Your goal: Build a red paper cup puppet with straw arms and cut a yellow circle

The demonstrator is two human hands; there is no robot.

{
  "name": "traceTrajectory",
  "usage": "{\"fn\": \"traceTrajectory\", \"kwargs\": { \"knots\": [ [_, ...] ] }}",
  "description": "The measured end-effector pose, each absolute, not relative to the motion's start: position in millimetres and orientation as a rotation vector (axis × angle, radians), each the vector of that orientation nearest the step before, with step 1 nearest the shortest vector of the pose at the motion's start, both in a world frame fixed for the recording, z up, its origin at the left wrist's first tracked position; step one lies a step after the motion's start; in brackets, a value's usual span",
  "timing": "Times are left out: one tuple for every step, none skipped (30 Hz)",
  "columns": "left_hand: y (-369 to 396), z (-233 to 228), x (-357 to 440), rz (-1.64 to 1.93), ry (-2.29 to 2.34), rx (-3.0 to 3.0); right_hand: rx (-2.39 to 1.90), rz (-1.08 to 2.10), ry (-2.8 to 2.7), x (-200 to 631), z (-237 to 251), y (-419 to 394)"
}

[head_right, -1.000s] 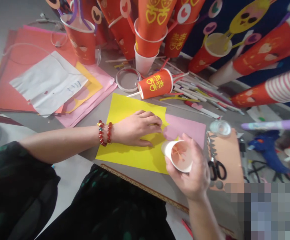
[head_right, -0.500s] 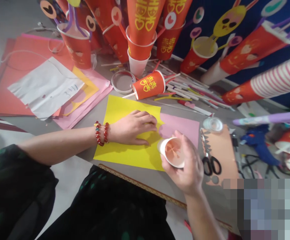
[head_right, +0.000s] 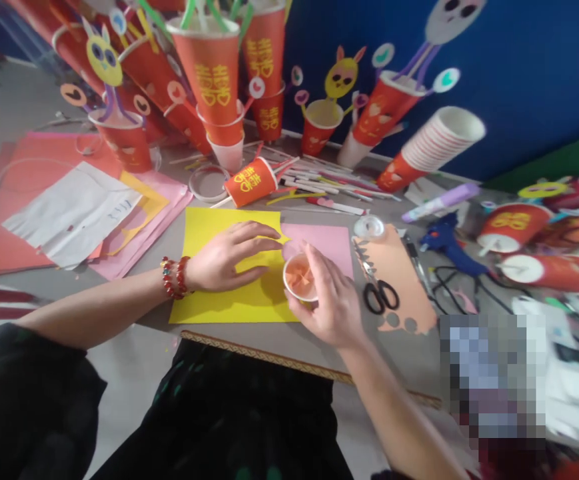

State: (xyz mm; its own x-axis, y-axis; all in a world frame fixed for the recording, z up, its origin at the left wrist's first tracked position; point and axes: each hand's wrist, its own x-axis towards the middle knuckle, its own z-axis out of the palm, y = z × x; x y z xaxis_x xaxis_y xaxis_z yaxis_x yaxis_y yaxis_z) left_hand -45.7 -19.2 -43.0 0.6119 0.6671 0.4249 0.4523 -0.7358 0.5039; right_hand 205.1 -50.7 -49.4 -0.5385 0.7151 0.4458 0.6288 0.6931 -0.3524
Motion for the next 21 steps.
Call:
{"fn": "traceTrajectory", "kwargs": {
  "knots": [
    [-21.8, -36.4, -42.6, 0.92, 0.857, 2.505, -1.026, 0.22, -2.345, 205.6, -48.4, -50.9],
    [-24.0, -29.8, -38.7, 0.948, 0.805, 2.528, -1.028, 0.23, -2.353, 206.2, -47.6, -50.8],
    [-25.9, -23.6, -34.0, 0.95, 0.757, 2.556, -1.034, 0.229, -2.359, 206.9, -47.2, -50.7],
    [-27.2, -18.2, -28.7, 0.929, 0.717, 2.587, -1.039, 0.217, -2.36, 207.6, -47.1, -50.5],
    [-27.9, -13.8, -22.8, 0.895, 0.692, 2.617, -1.043, 0.199, -2.359, 208.2, -47.5, -50.3],
    [-28.1, -10.6, -16.5, 0.856, 0.681, 2.644, -1.044, 0.18, -2.356, 208.7, -48.1, -50.1],
    [-27.9, -8.8, -10.2, 0.818, 0.676, 2.667, -1.041, 0.167, -2.351, 209.0, -49.0, -50.0],
    [-27.5, -8.1, -4.0, 0.785, 0.671, 2.686, -1.031, 0.159, -2.347, 209.2, -49.9, -50.0],
    [-27.1, -8.4, 1.6, 0.759, 0.659, 2.7, -1.024, 0.158, -2.342, 209.3, -50.9, -50.0],
    [-26.9, -9.6, 6.4, 0.737, 0.64, 2.701, -1.02, 0.162, -2.336, 209.4, -51.6, -50.2],
    [-27.1, -11.5, 10.3, 0.724, 0.617, 2.689, -1.02, 0.172, -2.333, 209.4, -52.2, -50.5],
    [-27.7, -13.8, 13.2, 0.717, 0.592, 2.664, -1.022, 0.184, -2.329, 209.4, -52.6, -50.9],
    [-28.6, -16.4, 15.2, 0.714, 0.578, 2.624, -1.025, 0.198, -2.325, 209.6, -52.8, -51.3],
    [-29.7, -19.1, 16.4, 0.72, 0.578, 2.581, -1.026, 0.215, -2.322, 209.9, -52.9, -51.8],
    [-30.9, -21.7, 16.9, 0.736, 0.586, 2.555, -1.019, 0.23, -2.315, 210.3, -52.7, -52.2],
    [-32.0, -24.2, 17.1, 0.763, 0.619, 2.54, -1.008, 0.242, -2.308, 210.8, -52.5, -52.5],
    [-32.9, -26.3, 17.2, 0.772, 0.632, 2.536, -0.993, 0.252, -2.302, 211.4, -52.2, -52.7],
    [-33.6, -28.0, 17.2, 0.768, 0.624, 2.543, -0.981, 0.263, -2.298, 212.1, -51.7, -52.7],
    [-34.1, -29.4, 17.2, 0.762, 0.627, 2.556, -0.973, 0.275, -2.301, 212.9, -51.0, -52.5],
    [-34.5, -30.3, 17.4, 0.748, 0.638, 2.578, -0.966, 0.29, -2.308, 213.7, -50.0, -52.2],
    [-34.7, -30.8, 17.7, 0.725, 0.656, 2.607, -0.959, 0.307, -2.318, 214.7, -48.6, -51.8]
  ]
}}
